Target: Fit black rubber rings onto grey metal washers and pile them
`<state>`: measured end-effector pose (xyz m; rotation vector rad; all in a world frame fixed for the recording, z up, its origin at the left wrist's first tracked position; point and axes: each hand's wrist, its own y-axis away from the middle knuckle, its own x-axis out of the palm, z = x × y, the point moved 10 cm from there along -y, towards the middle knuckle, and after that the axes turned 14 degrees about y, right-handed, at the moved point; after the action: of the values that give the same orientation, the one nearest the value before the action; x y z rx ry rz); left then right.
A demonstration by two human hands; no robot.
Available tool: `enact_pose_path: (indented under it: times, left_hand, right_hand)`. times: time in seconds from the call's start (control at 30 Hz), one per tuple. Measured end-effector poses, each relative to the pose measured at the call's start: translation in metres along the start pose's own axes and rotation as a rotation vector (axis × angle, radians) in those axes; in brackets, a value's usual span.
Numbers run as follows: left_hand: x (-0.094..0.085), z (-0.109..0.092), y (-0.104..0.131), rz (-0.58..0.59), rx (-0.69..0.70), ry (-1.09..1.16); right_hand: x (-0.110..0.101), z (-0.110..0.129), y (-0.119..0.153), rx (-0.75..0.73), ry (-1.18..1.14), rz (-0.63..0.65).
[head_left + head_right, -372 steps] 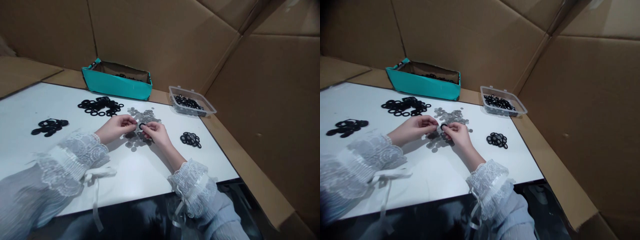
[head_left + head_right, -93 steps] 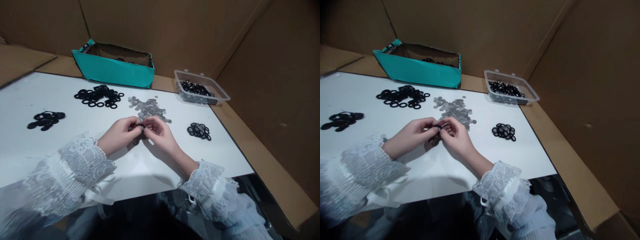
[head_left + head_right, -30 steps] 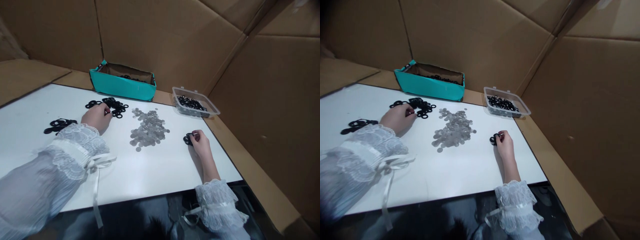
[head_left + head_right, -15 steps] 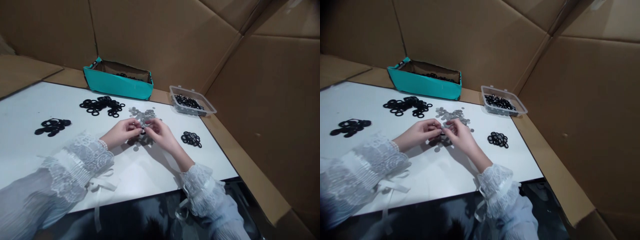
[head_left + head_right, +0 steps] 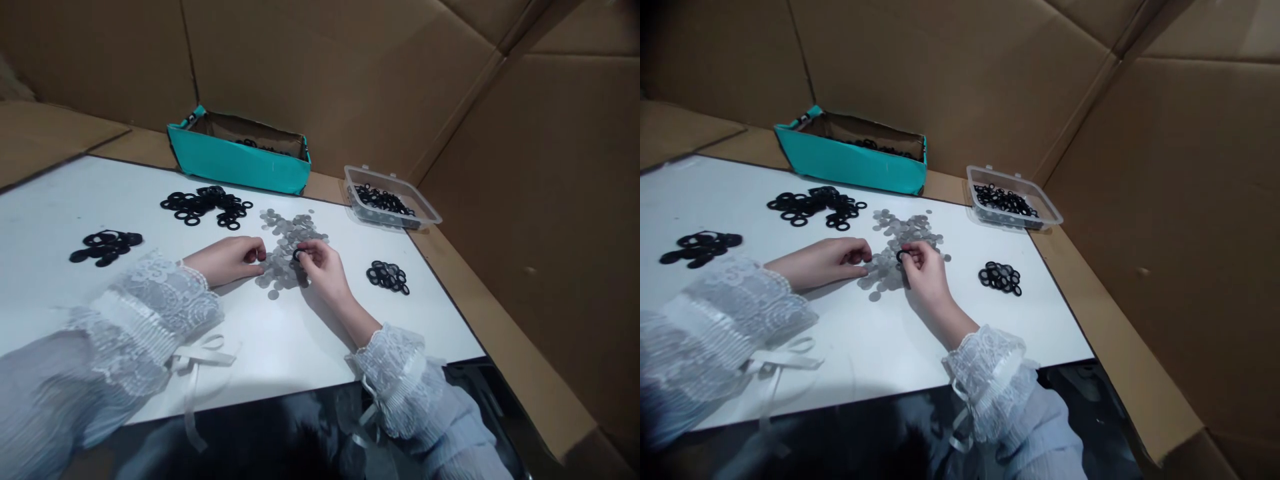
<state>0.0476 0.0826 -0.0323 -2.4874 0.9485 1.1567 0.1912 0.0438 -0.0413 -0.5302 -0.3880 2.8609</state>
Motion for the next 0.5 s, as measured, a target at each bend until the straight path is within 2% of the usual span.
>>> enact_pose_path:
  times: [0.23,0.37,0.5]
  left_hand:
    - [-0.002,-0.002,0.001,-0.071,0.014,0.110]
    - [-0.005,-0.001,0.001,-0.075,-0.010,0.312]
    - [-0.006,-0.003,0.003,-0.081,-0.082,0.495]
  right_hand:
    - [0.006,-0.005,0.002,0.071,-0.079,0.022]
    - [0.010,-0.010,0.006,0.159,-0.120,0.080]
    - [0.004,-0.003,0.007,0.147,-0.090,0.053]
